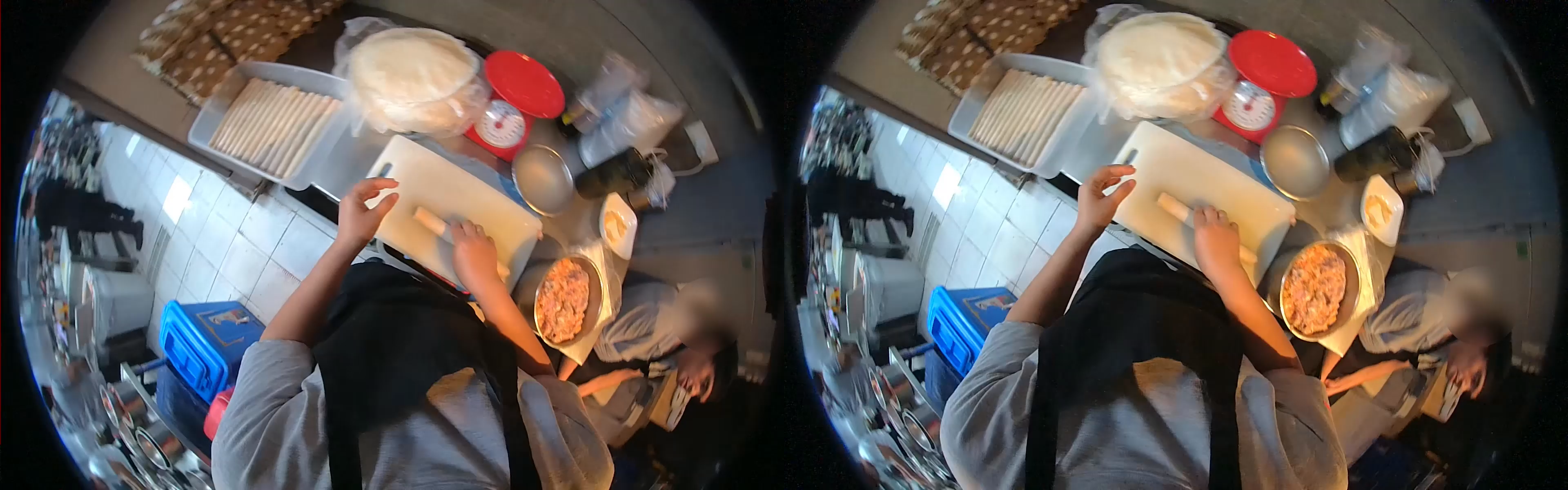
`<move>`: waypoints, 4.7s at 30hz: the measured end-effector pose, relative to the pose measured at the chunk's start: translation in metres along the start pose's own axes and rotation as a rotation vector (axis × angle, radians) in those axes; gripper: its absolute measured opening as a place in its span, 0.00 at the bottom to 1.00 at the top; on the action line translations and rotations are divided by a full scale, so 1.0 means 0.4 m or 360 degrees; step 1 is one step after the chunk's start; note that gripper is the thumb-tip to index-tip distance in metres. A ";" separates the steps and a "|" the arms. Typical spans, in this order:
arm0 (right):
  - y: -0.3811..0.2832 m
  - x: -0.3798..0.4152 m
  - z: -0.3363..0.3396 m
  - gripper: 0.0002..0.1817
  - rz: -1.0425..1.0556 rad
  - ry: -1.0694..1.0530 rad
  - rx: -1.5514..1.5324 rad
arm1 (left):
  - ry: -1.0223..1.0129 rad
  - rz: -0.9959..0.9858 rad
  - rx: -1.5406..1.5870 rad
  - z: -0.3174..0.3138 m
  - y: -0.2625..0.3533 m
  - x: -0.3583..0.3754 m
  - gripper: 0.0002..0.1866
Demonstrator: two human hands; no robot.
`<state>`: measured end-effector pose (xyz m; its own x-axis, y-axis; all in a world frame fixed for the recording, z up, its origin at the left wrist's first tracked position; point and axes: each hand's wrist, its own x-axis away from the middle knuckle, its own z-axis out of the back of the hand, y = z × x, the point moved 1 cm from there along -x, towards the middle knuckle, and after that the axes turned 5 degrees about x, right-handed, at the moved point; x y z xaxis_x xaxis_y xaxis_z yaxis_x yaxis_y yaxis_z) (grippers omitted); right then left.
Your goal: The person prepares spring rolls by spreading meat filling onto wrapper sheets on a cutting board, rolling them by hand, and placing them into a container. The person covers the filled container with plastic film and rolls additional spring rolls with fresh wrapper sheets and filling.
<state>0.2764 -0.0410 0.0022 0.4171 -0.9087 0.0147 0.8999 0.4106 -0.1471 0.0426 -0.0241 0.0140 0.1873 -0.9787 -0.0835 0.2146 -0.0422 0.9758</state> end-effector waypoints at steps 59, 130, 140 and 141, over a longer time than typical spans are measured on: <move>-0.702 -0.615 -0.158 0.19 -0.1184 -0.0275 -0.0944 | -0.2117 -0.1725 -0.0543 0.355 -0.237 -0.748 0.08; 0.000 0.237 0.319 0.16 -0.1263 0.0796 -0.1351 | -0.0921 -0.1095 -0.1095 -0.078 0.035 -0.740 0.18; -0.026 0.170 0.304 0.16 -0.1153 0.0683 -0.1408 | -0.1133 0.0333 -0.0022 -0.034 0.056 -0.805 0.20; -0.024 0.133 0.303 0.16 -0.1053 0.0663 -0.1418 | -0.1103 0.0375 0.0091 -0.040 0.041 -0.809 0.19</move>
<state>0.3053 -0.0843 0.1243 -0.3180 -0.9469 0.0480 0.4504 -0.1954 -0.8712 0.0008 0.2954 0.0539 -0.4311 -0.8646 0.2582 0.1895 0.1930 0.9627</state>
